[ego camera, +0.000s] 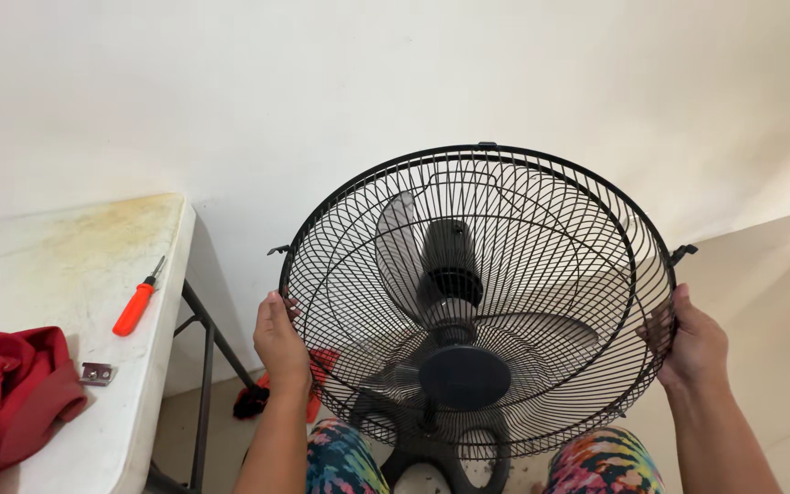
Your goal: The person assembles a standing electric fan by attaching the motor housing, rear and front wire cages, and fan blades. They use a screwdriver to secure the motor and then fit the blades and cages by hand, finishing with a brief wipe of the base.
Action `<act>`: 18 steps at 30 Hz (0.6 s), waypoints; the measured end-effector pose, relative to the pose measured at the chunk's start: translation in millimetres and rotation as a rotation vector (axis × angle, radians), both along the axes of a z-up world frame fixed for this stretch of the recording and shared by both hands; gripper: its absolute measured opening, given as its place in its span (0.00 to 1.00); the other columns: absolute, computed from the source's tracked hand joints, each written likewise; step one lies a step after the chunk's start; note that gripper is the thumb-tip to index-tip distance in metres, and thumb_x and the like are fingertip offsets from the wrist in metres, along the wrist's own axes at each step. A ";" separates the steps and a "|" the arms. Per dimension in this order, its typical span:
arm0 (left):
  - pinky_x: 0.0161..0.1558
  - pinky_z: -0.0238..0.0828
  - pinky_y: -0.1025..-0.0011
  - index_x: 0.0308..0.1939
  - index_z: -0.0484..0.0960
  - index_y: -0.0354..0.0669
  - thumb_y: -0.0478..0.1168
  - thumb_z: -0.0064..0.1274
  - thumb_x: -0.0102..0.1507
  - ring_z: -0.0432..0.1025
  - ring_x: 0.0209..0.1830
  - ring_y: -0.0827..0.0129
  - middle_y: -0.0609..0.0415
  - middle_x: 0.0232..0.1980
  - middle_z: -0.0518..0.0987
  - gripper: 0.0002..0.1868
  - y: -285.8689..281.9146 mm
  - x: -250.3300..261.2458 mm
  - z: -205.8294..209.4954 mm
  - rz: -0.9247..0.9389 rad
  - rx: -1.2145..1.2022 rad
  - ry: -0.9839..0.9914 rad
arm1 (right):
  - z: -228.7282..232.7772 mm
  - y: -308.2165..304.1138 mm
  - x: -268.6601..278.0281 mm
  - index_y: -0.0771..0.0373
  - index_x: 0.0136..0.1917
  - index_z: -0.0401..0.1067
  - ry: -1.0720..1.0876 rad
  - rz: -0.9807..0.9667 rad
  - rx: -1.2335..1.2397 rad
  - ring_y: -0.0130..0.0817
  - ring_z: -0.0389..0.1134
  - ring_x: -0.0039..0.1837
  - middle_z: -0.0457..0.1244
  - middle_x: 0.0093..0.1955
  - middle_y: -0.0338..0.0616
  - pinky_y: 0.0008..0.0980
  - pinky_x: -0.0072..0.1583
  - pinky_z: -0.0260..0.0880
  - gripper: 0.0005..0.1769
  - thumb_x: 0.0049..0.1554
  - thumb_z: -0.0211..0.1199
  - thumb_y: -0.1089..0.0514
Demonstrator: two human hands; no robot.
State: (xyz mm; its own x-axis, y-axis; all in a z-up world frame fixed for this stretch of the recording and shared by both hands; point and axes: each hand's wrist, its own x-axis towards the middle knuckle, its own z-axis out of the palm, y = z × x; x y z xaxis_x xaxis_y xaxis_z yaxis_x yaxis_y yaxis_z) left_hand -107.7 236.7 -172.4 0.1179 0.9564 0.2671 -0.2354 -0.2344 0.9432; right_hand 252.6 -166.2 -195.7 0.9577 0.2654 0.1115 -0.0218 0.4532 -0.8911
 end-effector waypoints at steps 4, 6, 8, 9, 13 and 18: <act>0.46 0.65 0.72 0.51 0.82 0.34 0.54 0.39 0.74 0.67 0.40 0.72 0.56 0.39 0.75 0.26 3.6 0.0 -3.1 0.059 0.017 0.050 | -0.4 6.0 1.0 0.55 0.36 0.60 -0.012 0.032 0.033 0.28 0.52 0.31 0.52 0.30 0.33 0.32 0.43 0.62 0.27 0.76 0.51 0.44; 0.47 0.66 0.72 0.50 0.82 0.33 0.54 0.40 0.74 0.69 0.40 0.72 0.56 0.41 0.76 0.26 8.1 1.4 -5.6 0.077 0.012 0.044 | -1.3 12.5 0.7 0.55 0.37 0.61 -0.004 0.019 0.022 0.27 0.52 0.32 0.52 0.31 0.33 0.32 0.43 0.61 0.25 0.76 0.51 0.45; 0.47 0.67 0.72 0.49 0.82 0.32 0.53 0.41 0.73 0.70 0.41 0.72 0.56 0.42 0.76 0.25 11.5 2.3 -6.4 0.087 0.006 0.040 | 0.5 16.9 -3.3 0.55 0.35 0.61 -0.003 -0.006 -0.015 0.29 0.51 0.30 0.52 0.29 0.34 0.33 0.43 0.62 0.26 0.74 0.50 0.44; 0.48 0.67 0.72 0.48 0.82 0.31 0.53 0.42 0.73 0.70 0.41 0.72 0.56 0.43 0.77 0.25 13.7 2.5 -6.7 0.093 0.001 0.042 | 1.1 19.4 -5.2 0.56 0.35 0.61 -0.002 -0.017 -0.035 0.29 0.51 0.30 0.52 0.28 0.35 0.33 0.43 0.63 0.27 0.74 0.50 0.44; 0.50 0.67 0.72 0.51 0.81 0.32 0.53 0.42 0.73 0.71 0.43 0.72 0.55 0.46 0.77 0.25 17.7 1.2 -8.0 0.081 0.020 0.037 | 0.0 24.3 -12.9 0.55 0.35 0.60 0.024 -0.013 -0.049 0.29 0.50 0.29 0.51 0.28 0.34 0.32 0.43 0.62 0.27 0.75 0.50 0.44; 0.49 0.67 0.72 0.52 0.81 0.31 0.53 0.41 0.73 0.71 0.45 0.72 0.56 0.48 0.77 0.26 17.4 -3.7 -10.0 0.092 0.004 0.093 | -5.5 26.0 -14.9 0.55 0.35 0.59 0.037 0.003 -0.030 0.28 0.49 0.30 0.51 0.29 0.34 0.31 0.42 0.59 0.28 0.75 0.50 0.43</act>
State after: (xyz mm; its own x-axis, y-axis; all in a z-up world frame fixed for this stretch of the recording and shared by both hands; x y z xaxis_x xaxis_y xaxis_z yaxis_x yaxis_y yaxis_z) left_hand -111.4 254.2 -182.4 0.0543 0.9632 0.2631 -0.1248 -0.2549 0.9589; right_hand 237.8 -140.2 -201.2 0.9602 0.2709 0.0676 -0.0566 0.4258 -0.9030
